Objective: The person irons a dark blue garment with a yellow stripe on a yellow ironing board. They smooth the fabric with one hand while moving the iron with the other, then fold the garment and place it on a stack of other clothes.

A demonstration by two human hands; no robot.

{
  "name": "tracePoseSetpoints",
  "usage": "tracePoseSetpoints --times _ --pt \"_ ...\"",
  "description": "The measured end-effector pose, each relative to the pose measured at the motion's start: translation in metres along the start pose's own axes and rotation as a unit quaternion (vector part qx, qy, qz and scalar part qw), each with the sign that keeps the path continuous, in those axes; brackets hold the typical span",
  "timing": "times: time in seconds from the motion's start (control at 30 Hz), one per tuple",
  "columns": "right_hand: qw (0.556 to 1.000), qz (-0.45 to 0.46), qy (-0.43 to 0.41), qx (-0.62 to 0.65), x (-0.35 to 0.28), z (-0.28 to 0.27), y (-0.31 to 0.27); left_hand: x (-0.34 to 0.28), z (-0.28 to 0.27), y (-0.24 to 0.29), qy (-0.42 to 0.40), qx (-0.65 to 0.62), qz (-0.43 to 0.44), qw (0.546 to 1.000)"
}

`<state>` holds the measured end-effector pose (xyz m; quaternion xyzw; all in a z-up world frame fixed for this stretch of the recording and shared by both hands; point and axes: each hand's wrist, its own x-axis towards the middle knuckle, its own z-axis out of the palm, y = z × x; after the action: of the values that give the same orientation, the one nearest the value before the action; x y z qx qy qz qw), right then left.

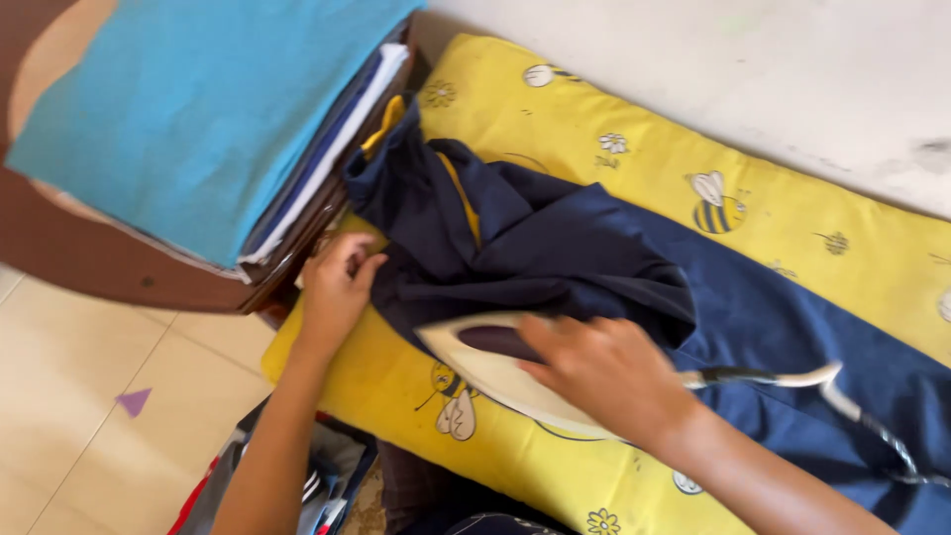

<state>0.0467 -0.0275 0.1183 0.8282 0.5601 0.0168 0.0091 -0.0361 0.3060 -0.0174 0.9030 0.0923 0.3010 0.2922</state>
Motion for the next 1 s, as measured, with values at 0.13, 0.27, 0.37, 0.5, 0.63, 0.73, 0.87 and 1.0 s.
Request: tracePoseSetpoints --times 0.13,0.27,0.37,0.5,0.63,0.73,0.87,1.0 --pt "0.994 0.104 -0.006 -0.016 -0.156 0.023 0.068 -0.003 0.003 -0.005 0.013 -0.004 0.007 1.0" --pt "0.958 0.268 -0.076 -0.066 -0.29 0.039 0.095 -0.003 0.002 0.0 0.013 -0.014 -0.02 1.0" --pt "0.945 0.284 -0.022 -0.158 -0.284 0.032 0.11 -0.004 0.003 -0.001 0.001 -0.045 -0.068 0.997" --pt "0.927 0.304 -0.049 -0.212 -0.216 0.049 0.186 -0.004 0.0 -0.002 -0.017 -0.008 -0.083 0.996" --pt "0.924 0.363 -0.043 -0.113 -0.13 0.032 0.254 -0.006 0.002 -0.015 -0.038 -0.007 -0.095 0.995" --pt "0.936 0.35 -0.021 -0.018 -0.127 0.027 0.257 0.007 -0.008 -0.012 -0.091 0.068 -0.099 0.989" --pt "0.963 0.263 -0.051 0.007 -0.21 0.019 0.2 0.009 0.001 -0.022 -0.111 0.198 -0.114 0.967" --pt "0.923 0.374 -0.058 -0.073 -0.323 0.015 0.165 -0.016 0.008 0.037 -0.047 0.397 -0.103 0.911"
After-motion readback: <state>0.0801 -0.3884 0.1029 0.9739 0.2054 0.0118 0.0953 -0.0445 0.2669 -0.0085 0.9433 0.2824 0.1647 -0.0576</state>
